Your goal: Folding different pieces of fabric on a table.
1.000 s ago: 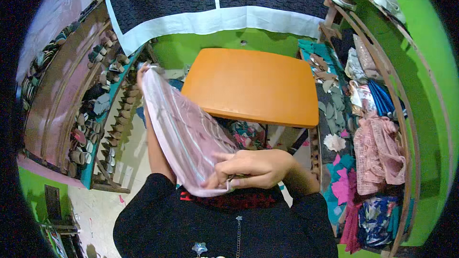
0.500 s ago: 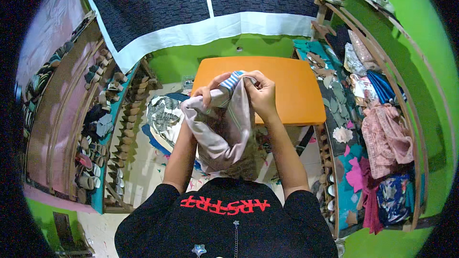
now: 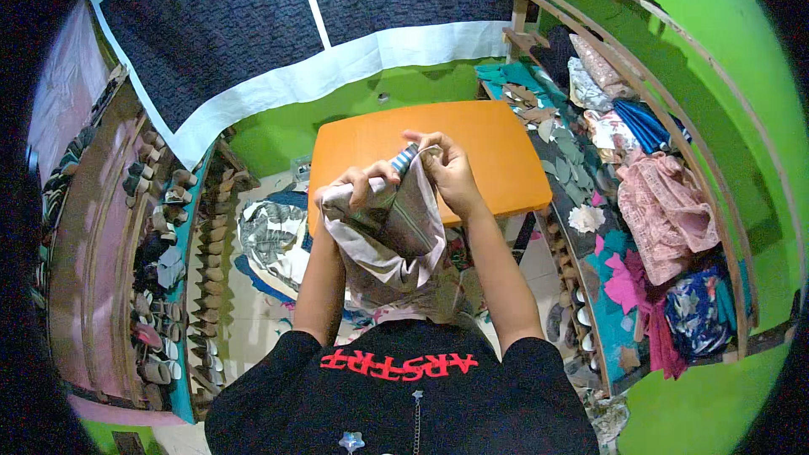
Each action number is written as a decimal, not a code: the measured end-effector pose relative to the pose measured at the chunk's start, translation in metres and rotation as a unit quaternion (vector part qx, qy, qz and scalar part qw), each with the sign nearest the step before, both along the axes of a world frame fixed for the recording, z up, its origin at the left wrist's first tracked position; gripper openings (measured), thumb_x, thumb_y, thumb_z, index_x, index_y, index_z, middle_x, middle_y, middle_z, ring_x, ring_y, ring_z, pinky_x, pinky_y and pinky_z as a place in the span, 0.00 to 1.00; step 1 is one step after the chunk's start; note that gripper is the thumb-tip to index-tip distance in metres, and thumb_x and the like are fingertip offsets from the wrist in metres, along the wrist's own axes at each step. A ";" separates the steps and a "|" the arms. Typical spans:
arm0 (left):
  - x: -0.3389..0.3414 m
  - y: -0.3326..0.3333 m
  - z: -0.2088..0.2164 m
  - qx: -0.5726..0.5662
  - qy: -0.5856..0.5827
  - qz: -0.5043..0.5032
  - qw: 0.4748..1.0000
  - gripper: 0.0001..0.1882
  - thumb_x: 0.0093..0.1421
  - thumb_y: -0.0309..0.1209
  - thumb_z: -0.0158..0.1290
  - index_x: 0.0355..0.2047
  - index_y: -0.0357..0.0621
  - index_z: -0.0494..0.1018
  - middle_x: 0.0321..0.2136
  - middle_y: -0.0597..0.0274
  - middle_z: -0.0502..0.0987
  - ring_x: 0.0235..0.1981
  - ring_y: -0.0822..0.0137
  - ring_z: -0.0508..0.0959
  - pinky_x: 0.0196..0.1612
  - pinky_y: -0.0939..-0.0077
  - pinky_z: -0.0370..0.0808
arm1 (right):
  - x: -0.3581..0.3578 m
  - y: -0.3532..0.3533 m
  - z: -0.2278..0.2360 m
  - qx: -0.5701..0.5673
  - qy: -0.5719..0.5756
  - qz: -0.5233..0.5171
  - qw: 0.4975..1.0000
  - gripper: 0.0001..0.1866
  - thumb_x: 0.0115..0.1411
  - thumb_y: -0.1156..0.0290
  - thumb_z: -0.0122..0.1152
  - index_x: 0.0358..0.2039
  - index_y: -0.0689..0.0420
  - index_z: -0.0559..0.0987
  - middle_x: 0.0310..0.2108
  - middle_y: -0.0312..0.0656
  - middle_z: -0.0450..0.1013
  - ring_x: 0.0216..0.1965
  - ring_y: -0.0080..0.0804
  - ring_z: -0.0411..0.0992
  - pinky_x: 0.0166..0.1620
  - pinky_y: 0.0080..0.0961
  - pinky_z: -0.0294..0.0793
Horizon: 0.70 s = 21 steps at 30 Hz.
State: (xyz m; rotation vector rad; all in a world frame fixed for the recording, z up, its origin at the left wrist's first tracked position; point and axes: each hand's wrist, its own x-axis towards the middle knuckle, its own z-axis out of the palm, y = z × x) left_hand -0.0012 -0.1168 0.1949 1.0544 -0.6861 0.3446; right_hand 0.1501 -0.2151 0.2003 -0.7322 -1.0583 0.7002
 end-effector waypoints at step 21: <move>0.013 0.052 0.033 0.263 0.296 0.437 0.808 0.05 0.42 0.17 0.45 0.15 0.39 0.67 0.36 0.60 0.73 0.39 0.65 0.69 0.43 0.72 0.64 | 0.106 0.065 0.019 -0.121 -0.141 0.041 0.982 0.05 0.46 0.77 0.57 0.26 0.61 0.74 0.23 0.33 0.70 0.23 0.15 0.66 0.27 0.12 0.65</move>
